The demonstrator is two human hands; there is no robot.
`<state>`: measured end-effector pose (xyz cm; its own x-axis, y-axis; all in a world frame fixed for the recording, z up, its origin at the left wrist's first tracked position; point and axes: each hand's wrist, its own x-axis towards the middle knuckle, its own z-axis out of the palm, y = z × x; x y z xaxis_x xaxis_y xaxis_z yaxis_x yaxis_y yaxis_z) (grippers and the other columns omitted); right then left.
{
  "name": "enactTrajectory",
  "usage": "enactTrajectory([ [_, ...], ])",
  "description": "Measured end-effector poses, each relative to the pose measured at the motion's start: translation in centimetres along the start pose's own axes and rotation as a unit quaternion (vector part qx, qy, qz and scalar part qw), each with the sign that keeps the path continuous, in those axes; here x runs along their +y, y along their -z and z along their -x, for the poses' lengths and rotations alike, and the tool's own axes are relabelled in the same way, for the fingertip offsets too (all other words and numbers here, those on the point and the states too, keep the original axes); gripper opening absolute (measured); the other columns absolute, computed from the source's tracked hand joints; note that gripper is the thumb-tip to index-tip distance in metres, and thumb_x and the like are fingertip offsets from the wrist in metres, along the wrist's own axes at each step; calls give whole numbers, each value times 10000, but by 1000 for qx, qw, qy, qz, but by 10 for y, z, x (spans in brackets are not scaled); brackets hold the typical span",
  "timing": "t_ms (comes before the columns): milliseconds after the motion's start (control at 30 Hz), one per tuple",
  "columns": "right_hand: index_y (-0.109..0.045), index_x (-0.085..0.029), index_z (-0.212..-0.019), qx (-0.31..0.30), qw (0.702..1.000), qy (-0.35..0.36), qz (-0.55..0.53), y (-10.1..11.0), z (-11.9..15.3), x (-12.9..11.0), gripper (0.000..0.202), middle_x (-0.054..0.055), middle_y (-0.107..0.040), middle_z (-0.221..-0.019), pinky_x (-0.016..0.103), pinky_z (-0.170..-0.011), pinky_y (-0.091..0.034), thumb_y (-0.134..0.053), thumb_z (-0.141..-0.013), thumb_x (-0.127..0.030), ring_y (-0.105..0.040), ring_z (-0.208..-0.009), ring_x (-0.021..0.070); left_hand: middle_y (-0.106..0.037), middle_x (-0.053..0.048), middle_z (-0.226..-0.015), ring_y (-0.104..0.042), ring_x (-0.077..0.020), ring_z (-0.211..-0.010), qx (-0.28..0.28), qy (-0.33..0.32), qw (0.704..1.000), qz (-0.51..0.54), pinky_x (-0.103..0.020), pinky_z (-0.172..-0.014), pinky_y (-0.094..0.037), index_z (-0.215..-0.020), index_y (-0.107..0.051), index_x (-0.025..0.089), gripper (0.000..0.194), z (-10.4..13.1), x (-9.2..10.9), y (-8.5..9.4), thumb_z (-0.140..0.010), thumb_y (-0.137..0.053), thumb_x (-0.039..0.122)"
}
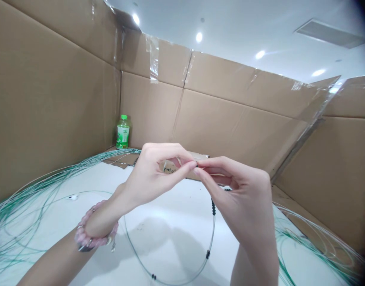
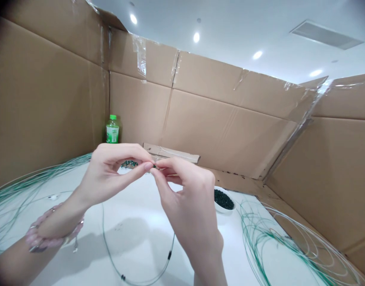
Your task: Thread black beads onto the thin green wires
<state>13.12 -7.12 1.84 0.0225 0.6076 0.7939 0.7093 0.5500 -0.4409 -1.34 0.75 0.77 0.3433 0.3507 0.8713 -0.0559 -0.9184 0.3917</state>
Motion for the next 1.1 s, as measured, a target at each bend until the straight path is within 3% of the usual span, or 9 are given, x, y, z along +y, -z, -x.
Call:
enactTrajectory([
  [233, -667, -176, -757, -27, 999, -25, -21, -1, -3, 3, 69, -26, -696, -725, 164, -641, -585, -619, -775, -130, -675, -650, 92, -640, 13, -663, -554, -55, -599, -23, -31, 998, -59, -163, -551, -429, -735, -669, 133, 102, -2, -3, 1, -814, -605, 124],
  [600, -622, -178, -712, -111, 990, -84, -15, 3, -7, 10, 61, -33, -666, -704, 197, -630, -566, -586, -759, -162, -656, -654, 100, -662, 10, -637, -573, -87, -577, -70, 53, 996, -35, -186, -546, -459, -680, -674, 154, 132, -4, -5, 4, -790, -606, 174],
  [800, -642, -196, -703, -245, 960, -121, 58, 17, -9, 14, 91, -43, -669, -722, 249, -719, -541, -574, -751, -158, -636, -716, 108, -646, 20, -632, -533, -77, -574, -33, 78, 996, -27, -183, -526, -432, -665, -661, 160, 107, -3, -10, 6, -757, -614, 133],
  [867, -677, -205, -766, -238, 963, -123, 43, 21, -10, 16, 93, -34, -694, -787, 241, -738, -542, -586, -783, -202, -650, -755, 109, -653, 13, -640, -541, -78, -574, -26, 86, 996, -18, -183, -525, -436, -677, -668, 157, 108, -3, -11, 5, -770, -614, 151],
  [933, -690, -202, -810, -193, 974, -117, 8, 22, -10, 18, 97, -25, -704, -815, 212, -726, -545, -606, -803, -250, -661, -767, 103, -655, 11, -638, -546, -77, -566, -21, 94, 995, -12, -181, -525, -443, -680, -670, 154, 113, -3, -12, 4, -778, -615, 166],
  [1100, -701, -190, -788, -141, 984, -102, -40, 10, -12, 18, 99, -30, -685, -729, 165, -664, -526, -625, -809, -250, -641, -677, 77, -654, 6, -632, -558, -78, -567, -16, 99, 995, -17, -174, -517, -445, -667, -672, 150, 149, -4, -11, 4, -793, -620, 212],
])
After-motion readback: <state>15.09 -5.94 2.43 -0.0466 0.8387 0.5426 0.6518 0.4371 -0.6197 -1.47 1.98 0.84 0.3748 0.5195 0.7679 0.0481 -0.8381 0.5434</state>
